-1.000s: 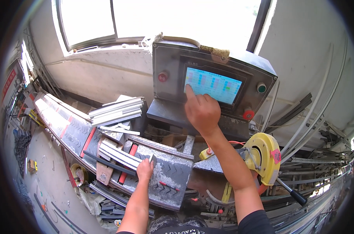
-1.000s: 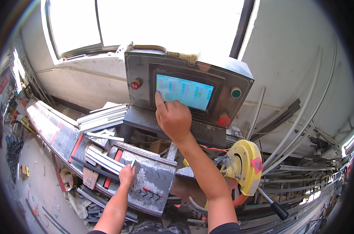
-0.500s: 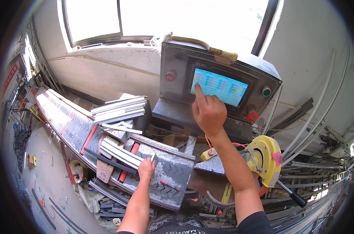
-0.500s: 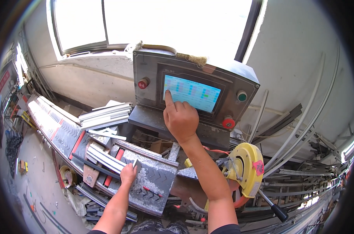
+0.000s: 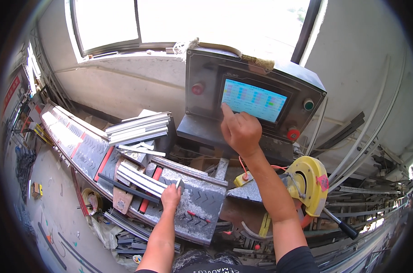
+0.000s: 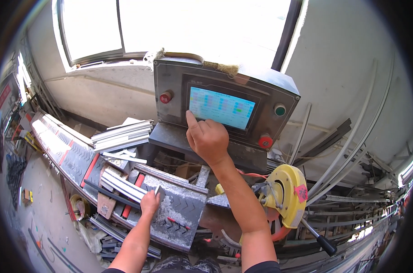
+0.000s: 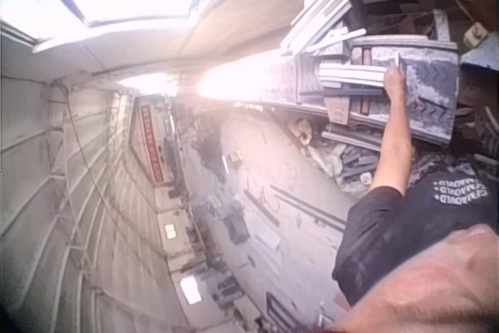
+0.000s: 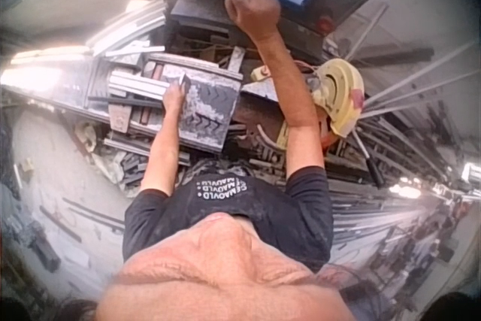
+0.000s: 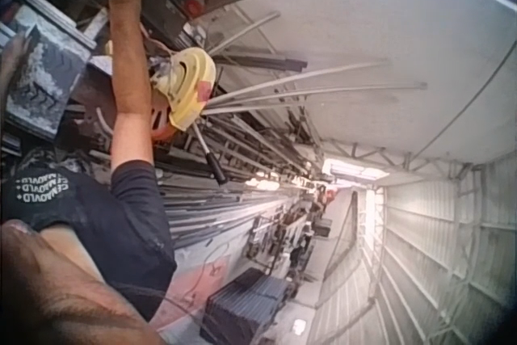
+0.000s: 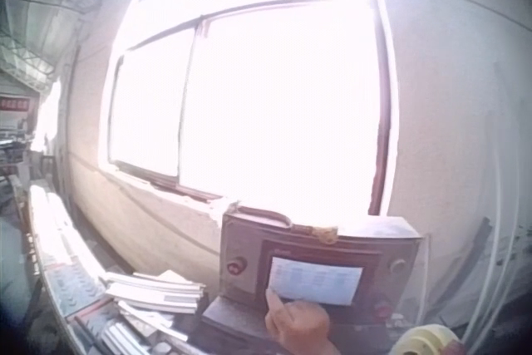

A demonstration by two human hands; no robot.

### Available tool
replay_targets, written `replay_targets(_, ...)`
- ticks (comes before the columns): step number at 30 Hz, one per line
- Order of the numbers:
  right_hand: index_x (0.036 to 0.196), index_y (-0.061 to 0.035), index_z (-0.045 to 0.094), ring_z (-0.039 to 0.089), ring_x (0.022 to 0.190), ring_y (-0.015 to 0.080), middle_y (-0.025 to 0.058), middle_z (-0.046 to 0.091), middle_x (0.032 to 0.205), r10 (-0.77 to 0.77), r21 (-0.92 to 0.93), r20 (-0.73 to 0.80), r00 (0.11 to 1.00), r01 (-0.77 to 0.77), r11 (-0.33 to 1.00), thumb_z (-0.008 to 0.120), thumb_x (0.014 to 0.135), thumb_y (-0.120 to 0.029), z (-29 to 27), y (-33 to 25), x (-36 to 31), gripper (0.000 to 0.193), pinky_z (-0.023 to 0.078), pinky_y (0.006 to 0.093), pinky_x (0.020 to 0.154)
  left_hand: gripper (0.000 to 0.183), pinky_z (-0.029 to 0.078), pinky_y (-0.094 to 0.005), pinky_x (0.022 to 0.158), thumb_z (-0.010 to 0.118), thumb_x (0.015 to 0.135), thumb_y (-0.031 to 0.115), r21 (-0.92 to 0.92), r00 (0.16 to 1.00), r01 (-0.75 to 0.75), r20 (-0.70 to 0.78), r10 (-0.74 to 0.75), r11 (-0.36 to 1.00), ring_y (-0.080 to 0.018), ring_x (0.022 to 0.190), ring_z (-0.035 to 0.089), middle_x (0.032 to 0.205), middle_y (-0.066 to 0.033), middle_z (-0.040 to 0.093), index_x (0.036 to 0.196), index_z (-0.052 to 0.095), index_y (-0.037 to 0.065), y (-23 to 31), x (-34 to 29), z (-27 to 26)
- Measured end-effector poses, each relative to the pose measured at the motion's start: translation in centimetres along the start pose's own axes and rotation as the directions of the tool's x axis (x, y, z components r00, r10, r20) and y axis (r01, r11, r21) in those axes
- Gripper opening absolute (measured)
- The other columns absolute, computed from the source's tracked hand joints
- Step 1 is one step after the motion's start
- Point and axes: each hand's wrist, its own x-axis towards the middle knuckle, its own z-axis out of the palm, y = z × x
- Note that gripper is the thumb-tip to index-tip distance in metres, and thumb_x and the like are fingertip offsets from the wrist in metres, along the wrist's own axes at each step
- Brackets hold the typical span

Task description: The person uses a measuring tape to measure window frames on the floor and long metal profiles at a workbench. They then operate a control panel on a miter saw and use the saw to cut the metal profiles to length.

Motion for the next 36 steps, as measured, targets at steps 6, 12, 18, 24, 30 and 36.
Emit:
replay_targets(6,0.093,-0.0059,0.061,0.046,0.046,0.0172,0.0016,0.044,0.051,-0.046,0.056,-0.041,0.998,0.048,0.997,0.062,0.065,-0.004,-0.7,-0.2,-0.1,0.028,0.038,0.0299,0.043,0.028,0.047,-0.0459,0.062,0.055,0.083,0.031,0.004,1.0,0.002,0.011,-0.002,1.0,-0.0357,0.069,0.058,0.074,-0.0172,0.058,0.08,0.053,0.004,-0.5,0.2,-0.3)
replay_targets(12,0.086,-0.0074,0.06,0.046,0.047,0.0175,0.0013,0.043,0.053,-0.08,0.066,-0.043,0.996,0.083,0.994,0.063,0.065,-0.006,-1.1,-0.4,-0.9,0.021,0.037,0.0301,0.042,0.032,0.047,-0.047,0.063,0.052,0.085,0.034,-0.006,1.0,0.0,-0.025,0.0,1.0,-0.0374,0.07,0.058,0.075,-0.0188,0.059,0.081,0.054,0.003,-1.7,0.8,-0.5)
replay_targets(18,0.088,-0.0125,0.06,0.041,0.045,0.0165,0.0011,0.037,0.054,0.05,0.28,0.239,0.97,-0.118,0.953,0.062,0.071,-0.01,-7.5,-11.1,-16.6,0.018,0.032,0.0308,0.038,0.033,0.044,-0.0473,0.066,0.05,0.086,0.035,-0.008,0.973,-0.078,-0.219,0.074,0.997,-0.0378,0.077,0.055,0.085,-0.02,0.055,0.09,0.048,0.002,-3.2,1.5,-0.4)
replay_targets(24,0.095,-0.0143,0.062,0.06,0.067,0.0264,0.0092,0.062,0.072,0.473,-0.292,0.875,0.103,-0.666,0.686,0.059,0.074,-0.025,-28.1,-23.4,-43.4,0.023,0.048,0.0375,0.057,0.033,0.04,-0.042,0.082,0.052,0.083,0.028,0.19,0.967,-0.043,-0.239,0.088,0.981,-0.032,0.097,0.049,0.102,-0.0156,0.05,0.104,0.045,0.003,-4.5,0.6,-0.2)
replay_targets(30,0.089,-0.0013,0.066,0.062,0.083,0.032,0.0204,0.064,0.086,0.864,-0.877,0.425,-0.269,-0.358,0.32,0.043,0.089,-0.035,-51.3,-26.1,-53.9,0.041,0.048,0.0417,0.071,0.049,0.026,-0.0505,0.098,0.052,0.076,0.011,0.113,0.947,-0.255,-0.17,0.271,0.96,-0.0351,0.117,0.038,0.12,-0.02,0.043,0.121,0.039,0.0,-0.8,-13.9,3.6)
replay_targets(36,0.083,-0.0028,0.063,0.055,0.055,0.0244,0.0104,0.059,0.067,0.516,-0.46,-0.141,-0.845,-0.406,-0.79,0.052,0.08,-0.015,-51.8,-22.9,-64.4,0.016,0.042,0.0361,0.046,0.032,0.035,-0.0423,0.087,0.055,0.073,0.02,-0.18,0.8,-0.55,0.166,0.576,0.816,-0.0258,0.109,0.047,0.111,-0.011,0.052,0.102,0.054,0.005,6.4,-27.1,6.7)
